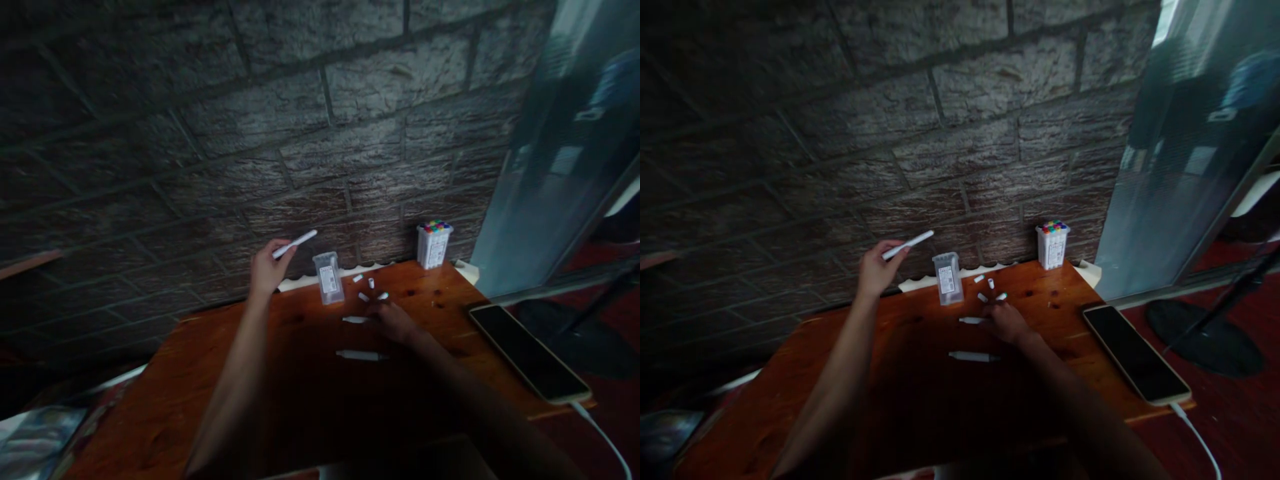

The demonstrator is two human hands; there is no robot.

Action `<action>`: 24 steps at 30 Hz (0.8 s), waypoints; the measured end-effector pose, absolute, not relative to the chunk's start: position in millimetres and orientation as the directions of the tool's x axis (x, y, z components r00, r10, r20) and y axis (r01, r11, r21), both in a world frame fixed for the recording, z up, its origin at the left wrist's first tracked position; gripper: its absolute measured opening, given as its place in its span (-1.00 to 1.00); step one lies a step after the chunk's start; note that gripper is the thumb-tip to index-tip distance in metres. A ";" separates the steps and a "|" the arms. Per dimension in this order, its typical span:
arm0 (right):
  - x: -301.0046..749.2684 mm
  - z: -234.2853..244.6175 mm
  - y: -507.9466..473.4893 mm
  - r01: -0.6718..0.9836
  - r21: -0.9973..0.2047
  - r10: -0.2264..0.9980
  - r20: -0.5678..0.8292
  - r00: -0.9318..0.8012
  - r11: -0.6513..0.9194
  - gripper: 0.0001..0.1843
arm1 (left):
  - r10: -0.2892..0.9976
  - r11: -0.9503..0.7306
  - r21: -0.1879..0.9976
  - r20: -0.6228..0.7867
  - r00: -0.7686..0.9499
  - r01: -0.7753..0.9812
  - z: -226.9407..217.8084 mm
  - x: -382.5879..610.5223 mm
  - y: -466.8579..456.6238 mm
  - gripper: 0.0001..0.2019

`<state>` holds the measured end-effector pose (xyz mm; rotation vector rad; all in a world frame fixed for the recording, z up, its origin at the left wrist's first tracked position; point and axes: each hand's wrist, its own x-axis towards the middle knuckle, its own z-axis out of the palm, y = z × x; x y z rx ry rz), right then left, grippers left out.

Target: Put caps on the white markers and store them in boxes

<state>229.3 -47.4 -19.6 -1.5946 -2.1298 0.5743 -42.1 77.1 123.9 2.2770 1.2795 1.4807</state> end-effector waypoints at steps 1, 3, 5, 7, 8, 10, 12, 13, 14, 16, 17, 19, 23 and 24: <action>229.1 -20.6 -47.3 0.789 -0.559 0.964 0.085 -0.252 0.256 -0.76 | 0.715 -0.615 0.501 0.679 0.163 0.609 126.5 -35.8 87.7 -0.71; 228.5 -22.9 -46.8 0.792 -0.556 0.966 0.093 -0.242 0.252 -0.76 | 0.746 -0.581 0.480 0.638 0.194 0.657 127.5 -23.5 104.7 -0.72; 227.2 -24.7 -46.5 0.796 -0.555 0.969 0.095 -0.229 0.242 -0.76 | 0.787 -0.553 0.468 0.565 0.247 0.689 124.7 -13.5 115.5 -0.75; 225.3 -24.9 -47.0 0.796 -0.558 0.971 0.101 -0.216 0.235 -0.76 | 0.816 -0.526 0.458 0.509 0.274 0.717 120.4 -7.6 121.6 -0.77; 224.2 -24.3 -47.5 0.795 -0.559 0.972 0.105 -0.212 0.234 -0.77 | 0.825 -0.512 0.460 0.497 0.268 0.725 118.4 -6.4 123.7 -0.78; 221.6 -22.5 -48.0 0.796 -0.560 0.973 0.111 -0.203 0.230 -0.78 | 0.837 -0.494 0.476 0.488 0.248 0.727 115.4 -6.9 127.4 -0.79; 218.8 -21.3 -47.4 0.787 -0.571 0.972 0.143 -0.187 0.235 -0.75 | 0.849 -0.482 0.516 0.474 0.232 0.709 113.3 -8.9 131.6 -0.79; 217.5 -21.4 -46.6 0.777 -0.583 0.971 0.167 -0.170 0.237 -0.71 | 0.856 -0.479 0.541 0.462 0.231 0.691 112.1 -9.6 133.9 -0.78; 216.2 -22.0 -45.6 0.766 -0.598 0.970 0.194 -0.149 0.237 -0.67 | 0.861 -0.478 0.564 0.451 0.233 0.673 110.7 -9.8 136.5 -0.78; 213.9 -24.7 -43.2 0.741 -0.629 0.966 0.232 -0.110 0.236 -0.63 | 0.864 -0.482 0.598 0.444 0.236 0.640 107.3 -8.2 141.4 -0.79; 212.8 -26.2 -42.0 0.729 -0.645 0.967 0.234 -0.096 0.228 -0.64 | 0.862 -0.487 0.603 0.448 0.236 0.632 105.6 -6.7 143.4 -0.79; 210.2 -28.0 -39.3 0.708 -0.676 0.973 0.222 -0.070 0.205 -0.64 | 0.854 -0.495 0.598 0.469 0.225 0.631 103.4 -2.7 146.0 -0.80; 197.6 -19.6 -26.9 0.715 -0.691 0.987 0.159 0.009 0.105 -0.49 | 0.818 -0.509 0.552 0.549 0.171 0.660 107.1 4.3 143.7 -0.78; 192.3 -15.3 -21.2 0.731 -0.679 0.990 0.139 0.030 0.074 -0.40 | 0.807 -0.510 0.534 0.569 0.160 0.674 109.1 5.6 142.1 -0.77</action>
